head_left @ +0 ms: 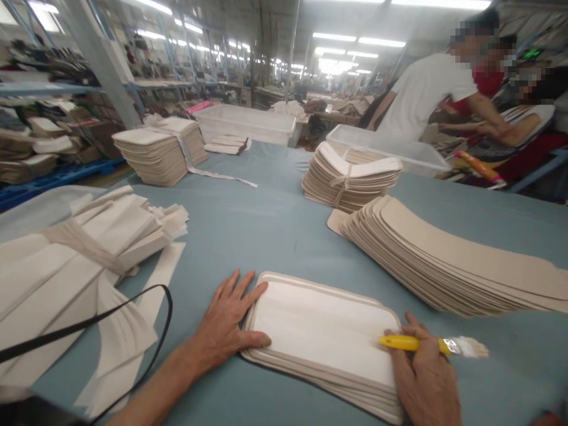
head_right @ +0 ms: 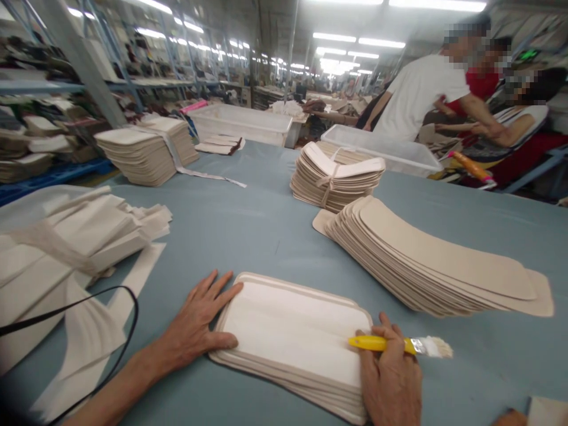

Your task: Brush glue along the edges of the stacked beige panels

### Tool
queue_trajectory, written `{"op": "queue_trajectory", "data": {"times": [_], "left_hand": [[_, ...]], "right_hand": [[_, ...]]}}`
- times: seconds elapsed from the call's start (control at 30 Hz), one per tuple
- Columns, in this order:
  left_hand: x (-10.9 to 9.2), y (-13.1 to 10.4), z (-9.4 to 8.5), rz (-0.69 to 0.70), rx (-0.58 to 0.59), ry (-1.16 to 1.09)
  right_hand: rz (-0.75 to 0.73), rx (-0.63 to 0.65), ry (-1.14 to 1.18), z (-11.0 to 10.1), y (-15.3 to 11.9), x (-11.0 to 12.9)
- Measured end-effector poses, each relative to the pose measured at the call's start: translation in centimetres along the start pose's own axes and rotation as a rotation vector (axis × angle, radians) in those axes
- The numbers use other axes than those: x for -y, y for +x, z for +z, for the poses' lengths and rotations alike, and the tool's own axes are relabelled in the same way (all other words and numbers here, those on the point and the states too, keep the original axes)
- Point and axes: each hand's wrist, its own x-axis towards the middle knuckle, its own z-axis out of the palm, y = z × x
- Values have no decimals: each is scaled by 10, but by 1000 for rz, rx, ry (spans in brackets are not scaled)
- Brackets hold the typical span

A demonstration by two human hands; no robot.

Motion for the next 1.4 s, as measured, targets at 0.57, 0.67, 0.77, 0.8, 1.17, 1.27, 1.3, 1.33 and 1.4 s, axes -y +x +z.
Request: {"op": "queue_trajectory", "data": {"times": [0.57,0.67,0.77,0.8,1.17,1.27,1.3,1.33,1.4], "left_hand": [[-6,-5,-4,40,-74,-85],[-10,-8,-10,43,-114,-163],[-13,-6,-17,36,-146,-222],[-13,-4,-19,35,-149,-231],[-3,3,-16,65,-137,-258],[-2,0,-13,87,-187,-250],[-3,-2,-12,96,-211,-245],[-3,-4,-11,103,-237,-240],[-7,-9,-8,110,-298,-224]], "right_hand": [[68,48,138,0,0,3],[71,41,142,1,0,3],[73,46,157,2,1,2],[72,48,161,3,1,2],[106,69,144,2,1,2],[107,75,133,4,1,0],[101,73,131,5,1,-1],[92,69,129,6,1,-2],[73,57,126,7,0,-4]]}}
